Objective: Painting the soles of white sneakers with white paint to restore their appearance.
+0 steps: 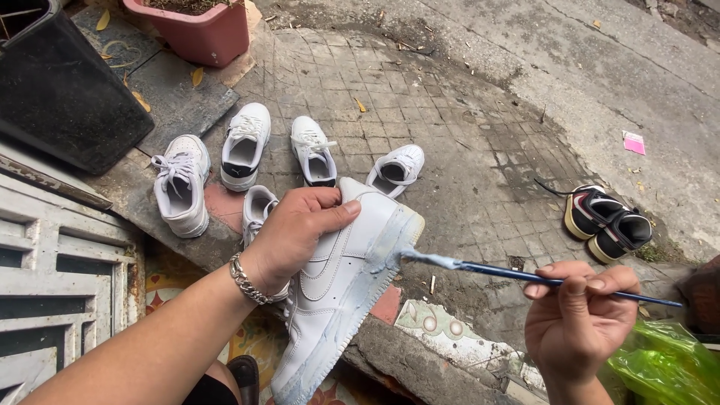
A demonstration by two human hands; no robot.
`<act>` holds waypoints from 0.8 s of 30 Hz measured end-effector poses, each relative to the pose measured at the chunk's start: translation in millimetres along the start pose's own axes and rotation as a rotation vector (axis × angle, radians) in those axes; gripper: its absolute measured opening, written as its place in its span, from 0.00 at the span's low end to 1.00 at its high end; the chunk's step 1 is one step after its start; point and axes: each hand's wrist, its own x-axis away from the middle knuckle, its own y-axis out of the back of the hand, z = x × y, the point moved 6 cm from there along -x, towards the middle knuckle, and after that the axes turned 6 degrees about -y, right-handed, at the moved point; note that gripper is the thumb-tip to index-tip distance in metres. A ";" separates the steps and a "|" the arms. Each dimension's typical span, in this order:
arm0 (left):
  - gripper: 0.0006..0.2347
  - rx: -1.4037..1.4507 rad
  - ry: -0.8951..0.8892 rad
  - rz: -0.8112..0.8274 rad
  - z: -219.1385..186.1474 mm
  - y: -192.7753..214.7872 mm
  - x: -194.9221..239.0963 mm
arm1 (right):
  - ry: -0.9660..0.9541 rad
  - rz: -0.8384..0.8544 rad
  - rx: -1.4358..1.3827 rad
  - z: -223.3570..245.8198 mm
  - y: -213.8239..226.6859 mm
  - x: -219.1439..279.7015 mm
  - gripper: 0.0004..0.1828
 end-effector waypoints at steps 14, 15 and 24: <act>0.10 -0.194 -0.263 0.211 -11.2 -7.7 11.9 | -0.032 -0.094 -0.017 10.9 -18.9 -4.9 0.10; 0.10 -0.213 -0.303 0.229 -15.6 -9.9 14.2 | -0.079 -0.182 -0.005 7.3 -12.4 -8.0 0.11; 0.08 -0.226 -0.395 0.215 -21.2 -3.4 17.2 | 0.028 -0.072 -0.031 14.7 -12.6 9.8 0.13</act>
